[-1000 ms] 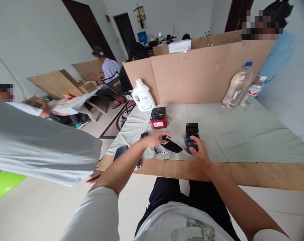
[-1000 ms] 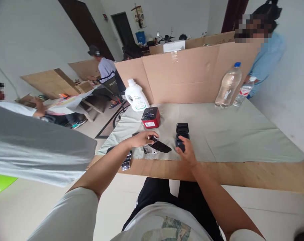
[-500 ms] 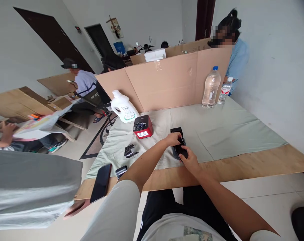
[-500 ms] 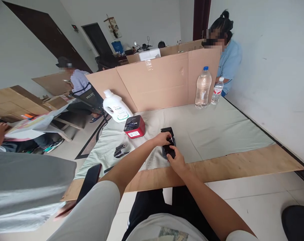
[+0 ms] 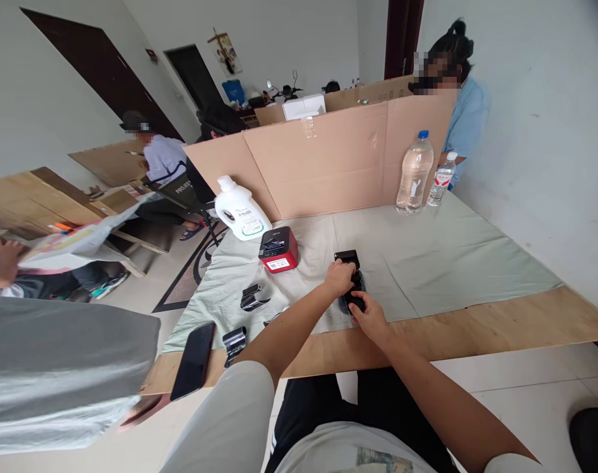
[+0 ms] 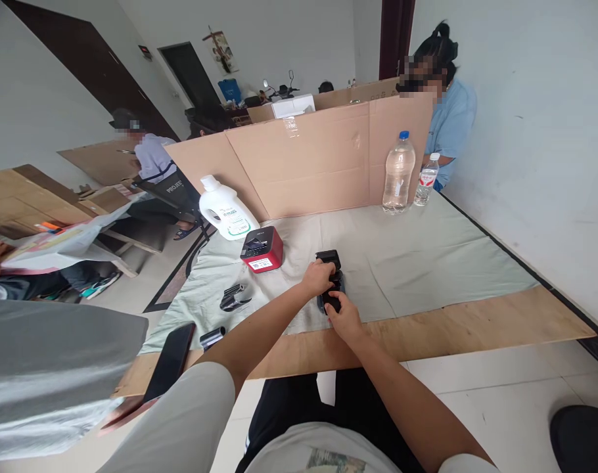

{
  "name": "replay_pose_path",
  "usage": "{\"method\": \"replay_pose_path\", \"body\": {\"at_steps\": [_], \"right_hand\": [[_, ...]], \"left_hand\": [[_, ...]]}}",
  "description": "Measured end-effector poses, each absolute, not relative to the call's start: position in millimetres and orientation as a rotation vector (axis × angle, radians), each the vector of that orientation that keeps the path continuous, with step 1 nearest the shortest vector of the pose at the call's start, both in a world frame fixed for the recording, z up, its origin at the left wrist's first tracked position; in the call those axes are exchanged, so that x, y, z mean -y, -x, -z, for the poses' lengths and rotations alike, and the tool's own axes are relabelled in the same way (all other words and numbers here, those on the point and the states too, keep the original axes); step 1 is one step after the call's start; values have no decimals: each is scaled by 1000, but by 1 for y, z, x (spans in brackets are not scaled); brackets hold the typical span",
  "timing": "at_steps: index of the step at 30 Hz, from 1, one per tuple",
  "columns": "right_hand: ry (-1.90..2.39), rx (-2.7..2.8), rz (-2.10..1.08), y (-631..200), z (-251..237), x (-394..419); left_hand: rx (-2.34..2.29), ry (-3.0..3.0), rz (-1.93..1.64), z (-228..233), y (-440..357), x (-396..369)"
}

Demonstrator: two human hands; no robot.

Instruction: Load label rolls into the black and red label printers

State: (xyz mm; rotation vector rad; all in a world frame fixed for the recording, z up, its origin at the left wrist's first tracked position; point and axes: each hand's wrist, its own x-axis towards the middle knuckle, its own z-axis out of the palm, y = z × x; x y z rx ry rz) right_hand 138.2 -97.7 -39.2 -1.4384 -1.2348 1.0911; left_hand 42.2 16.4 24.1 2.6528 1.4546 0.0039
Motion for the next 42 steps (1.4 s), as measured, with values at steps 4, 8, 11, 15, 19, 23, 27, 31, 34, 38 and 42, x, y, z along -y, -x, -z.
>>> {"method": "replay_pose_path", "body": {"at_steps": [4, 8, 11, 15, 19, 23, 27, 31, 34, 38, 42], "right_hand": [[1452, 1229, -1100, -138, 36, 98], [1447, 1206, -1118, -136, 34, 97], [1434, 1146, -1159, -133, 32, 97], [1440, 1127, -1187, -131, 27, 98], [1433, 1130, -1164, -134, 24, 101], [1406, 1116, -1170, -136, 26, 103], [1474, 1266, -1063, -143, 27, 101], [1692, 1583, -574, -157, 17, 90], [1737, 1851, -255, -163, 6, 78], [1765, 2104, -179, -160, 0, 71], [1804, 2142, -156, -155, 3, 74]], "left_hand": [[-1383, -2628, -5, -23, -38, -14], [-1401, -2588, -327, -33, -29, -21], [-1573, -2493, -630, -41, -23, -32], [-1499, -2377, -618, -36, -18, -38], [-1358, -2356, -750, -19, -11, -19], [-1269, -2403, -771, -2, -6, 11], [-1258, -2461, -717, 9, -3, 31], [-1260, -2512, -580, 10, 0, 37], [-1266, -2561, -523, 10, 1, 36], [-1277, -2594, -479, 10, 1, 37], [-1316, -2609, -460, 6, -3, 43]]}}
